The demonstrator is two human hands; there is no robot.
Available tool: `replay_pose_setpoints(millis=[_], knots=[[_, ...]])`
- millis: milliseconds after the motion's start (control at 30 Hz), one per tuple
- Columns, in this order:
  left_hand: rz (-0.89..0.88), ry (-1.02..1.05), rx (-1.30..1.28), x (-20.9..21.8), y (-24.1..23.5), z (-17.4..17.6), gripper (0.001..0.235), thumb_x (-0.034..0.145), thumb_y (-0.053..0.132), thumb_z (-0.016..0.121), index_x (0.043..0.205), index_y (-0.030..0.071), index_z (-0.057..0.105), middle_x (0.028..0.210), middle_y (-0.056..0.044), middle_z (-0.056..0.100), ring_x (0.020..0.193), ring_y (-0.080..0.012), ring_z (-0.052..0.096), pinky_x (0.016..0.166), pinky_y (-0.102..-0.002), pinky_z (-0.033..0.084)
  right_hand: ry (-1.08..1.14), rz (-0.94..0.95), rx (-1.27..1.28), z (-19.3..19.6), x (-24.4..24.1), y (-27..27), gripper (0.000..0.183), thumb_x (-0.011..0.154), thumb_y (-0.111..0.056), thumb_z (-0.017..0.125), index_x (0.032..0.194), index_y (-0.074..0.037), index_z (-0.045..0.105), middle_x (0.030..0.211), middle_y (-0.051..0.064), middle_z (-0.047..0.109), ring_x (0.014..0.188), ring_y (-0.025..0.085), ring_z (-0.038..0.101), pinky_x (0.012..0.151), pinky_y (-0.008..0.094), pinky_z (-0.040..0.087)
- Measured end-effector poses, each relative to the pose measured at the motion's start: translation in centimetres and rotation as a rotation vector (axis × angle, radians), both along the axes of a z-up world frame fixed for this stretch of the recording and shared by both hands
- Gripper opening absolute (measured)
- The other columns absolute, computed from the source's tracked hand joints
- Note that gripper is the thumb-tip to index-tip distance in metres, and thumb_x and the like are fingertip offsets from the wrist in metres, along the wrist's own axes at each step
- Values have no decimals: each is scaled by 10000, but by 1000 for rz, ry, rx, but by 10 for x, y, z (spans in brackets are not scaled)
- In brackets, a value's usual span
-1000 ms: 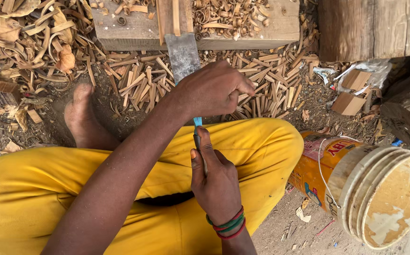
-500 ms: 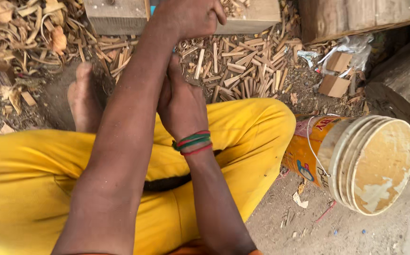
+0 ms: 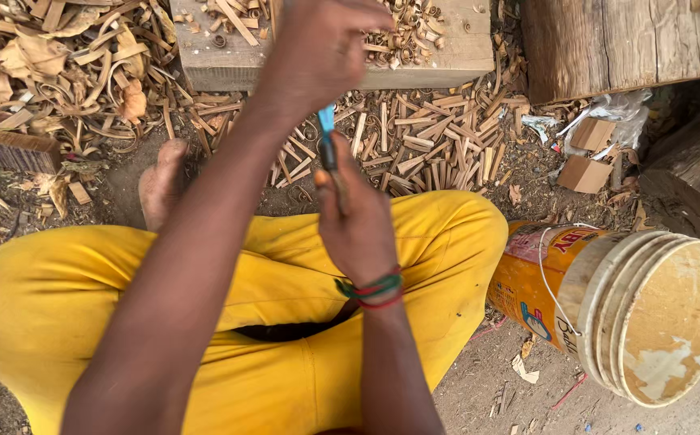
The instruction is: The person sits cross-legged on the ground and uses a chisel to carve a small piece of wood held between their legs. They repeatedly strike the chisel with their hand to shave off wood, creating wood shavings that accumulate on the ground.
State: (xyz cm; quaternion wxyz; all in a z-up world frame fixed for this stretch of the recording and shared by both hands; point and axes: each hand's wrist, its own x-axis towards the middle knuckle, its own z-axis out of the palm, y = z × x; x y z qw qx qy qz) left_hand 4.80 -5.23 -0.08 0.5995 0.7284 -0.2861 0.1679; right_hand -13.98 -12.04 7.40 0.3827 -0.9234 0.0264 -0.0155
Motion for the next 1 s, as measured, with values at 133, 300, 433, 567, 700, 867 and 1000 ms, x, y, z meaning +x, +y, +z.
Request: replay_pose_setpoints(millis=[133,300,433,567,700,867,1000], knots=[[512,186,216,-19,97,-21,161,1022,14,580,905,-10,689,685,-94,641,586,-212,636,591,-374,549,98,-122,-48,19,-23,-21,494,1053,-95,590,1534,-32,495,650,71,447,555,111,412,500,288,387],[558,180,498,-18,93,-18,105,963,89,712,913,-1,729,694,-131,679,593,-260,683,622,-427,585,198,-146,-114,23,-48,-27,476,1050,-106,582,1518,-47,511,609,101,440,515,163,403,491,327,380],[510,97,616,-28,75,1,99,853,-19,731,950,-7,745,795,-181,702,719,-320,718,712,-454,610,71,-5,-86,21,-57,-16,439,1077,-113,576,1506,-43,516,799,153,613,661,243,615,623,358,502],[361,73,557,-45,67,31,290,770,-10,743,1043,51,816,941,-206,761,771,-338,745,743,-471,614,147,31,-137,17,-48,-5,494,1038,-105,577,1519,-36,486,787,219,636,691,380,637,623,448,498],[192,158,985,-68,37,39,173,827,75,713,957,-16,781,998,-236,745,896,-311,745,859,-427,587,204,44,-210,16,-34,-2,531,1021,-105,577,1531,-28,451,759,244,651,692,427,653,600,503,480],[174,92,997,-65,25,31,215,834,86,685,980,-36,787,1131,-249,738,1128,-296,699,1108,-407,471,203,48,-206,11,-17,2,515,1021,-100,576,1507,13,453,774,261,668,698,435,671,591,504,490],[204,87,973,-53,23,21,251,836,84,686,1041,-35,767,1203,-246,713,1183,-308,677,1131,-411,446,164,71,-231,3,-5,7,528,1006,-86,571,1499,50,438,755,274,641,676,449,655,582,512,487]])
